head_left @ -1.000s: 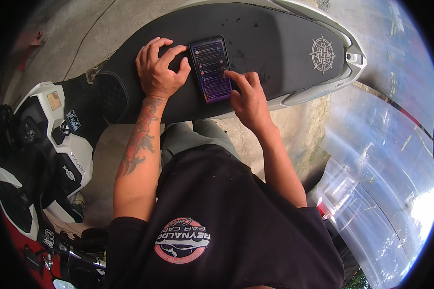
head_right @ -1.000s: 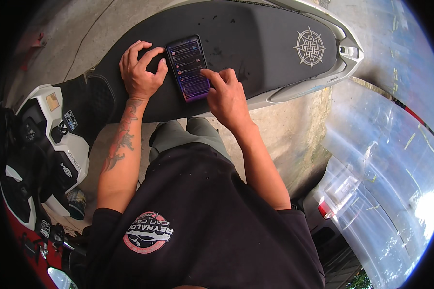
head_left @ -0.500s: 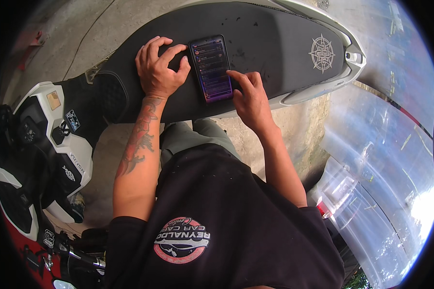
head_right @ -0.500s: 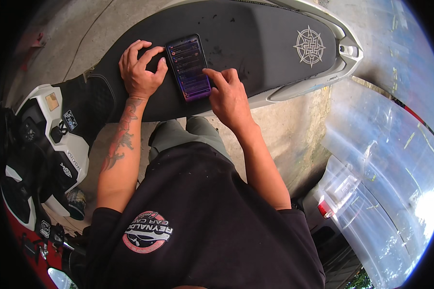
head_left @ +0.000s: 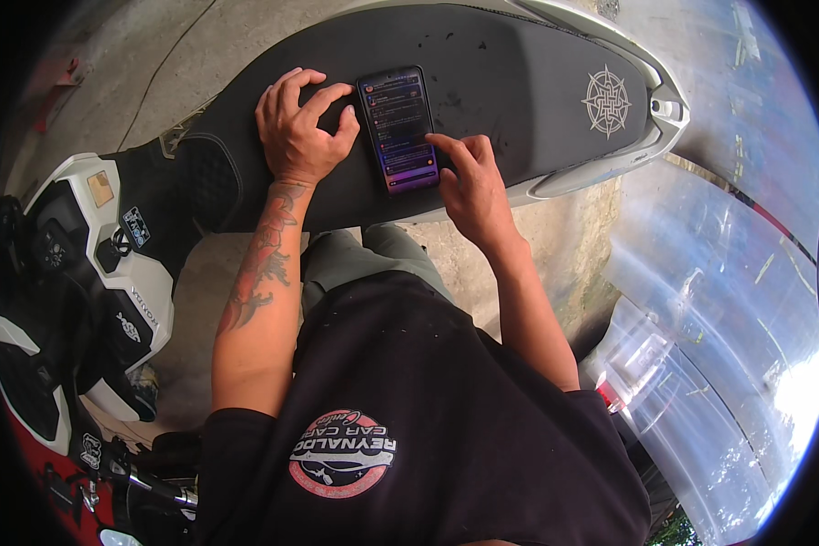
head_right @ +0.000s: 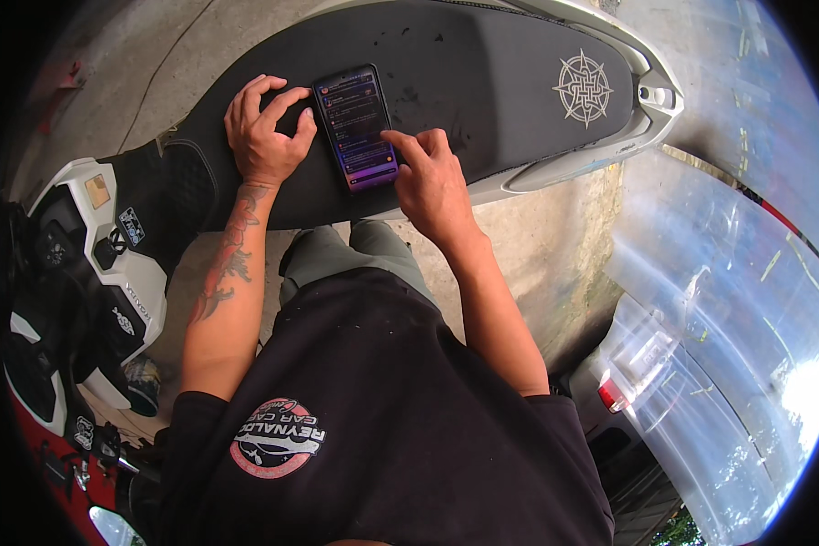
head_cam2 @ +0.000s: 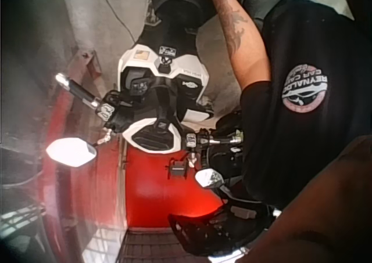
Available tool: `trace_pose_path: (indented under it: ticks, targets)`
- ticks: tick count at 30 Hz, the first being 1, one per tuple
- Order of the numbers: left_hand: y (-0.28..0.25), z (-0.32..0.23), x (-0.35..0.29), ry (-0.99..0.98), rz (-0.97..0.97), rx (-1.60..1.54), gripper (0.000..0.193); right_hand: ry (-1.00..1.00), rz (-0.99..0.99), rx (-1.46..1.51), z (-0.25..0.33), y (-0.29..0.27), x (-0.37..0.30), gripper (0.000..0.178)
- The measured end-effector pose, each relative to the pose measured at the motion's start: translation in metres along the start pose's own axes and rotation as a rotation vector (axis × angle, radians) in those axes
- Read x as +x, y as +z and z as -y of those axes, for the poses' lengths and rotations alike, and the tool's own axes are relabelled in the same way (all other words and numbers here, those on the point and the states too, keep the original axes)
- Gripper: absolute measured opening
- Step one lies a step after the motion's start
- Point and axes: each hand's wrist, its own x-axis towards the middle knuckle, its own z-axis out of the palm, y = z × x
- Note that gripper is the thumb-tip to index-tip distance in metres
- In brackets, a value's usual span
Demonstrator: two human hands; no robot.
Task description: The person sands the lower edge of a black vehicle panel using a sanding block and water. They dip the sanding block and a cloth into a bucket of water, apply water to the panel, and repeatedly rub the sanding block along the edge before wiping it with the cloth.
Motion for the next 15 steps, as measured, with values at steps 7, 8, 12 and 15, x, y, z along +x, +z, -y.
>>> trace_pose_path:
  ticks: [7,8,12,15]
  targets:
    - [0.0,-0.0004,-0.0002,-0.004,0.002,0.003,0.027,0.0,-0.026,0.014,0.0019,0.001,0.0003,0.051]
    - [0.0006,0.0003,-0.0006,-0.006,0.004,0.0,0.027,-0.002,-0.025,0.015,0.002,0.0012,0.0003,0.05]
    - [0.0006,0.0004,-0.0005,-0.007,0.005,0.004,0.027,-0.003,-0.031,0.016,0.0003,0.0031,-0.0012,0.049]
    - [0.0005,-0.0003,-0.0006,-0.008,0.001,0.001,0.027,-0.012,-0.039,0.023,0.0006,0.0039,-0.0022,0.047]
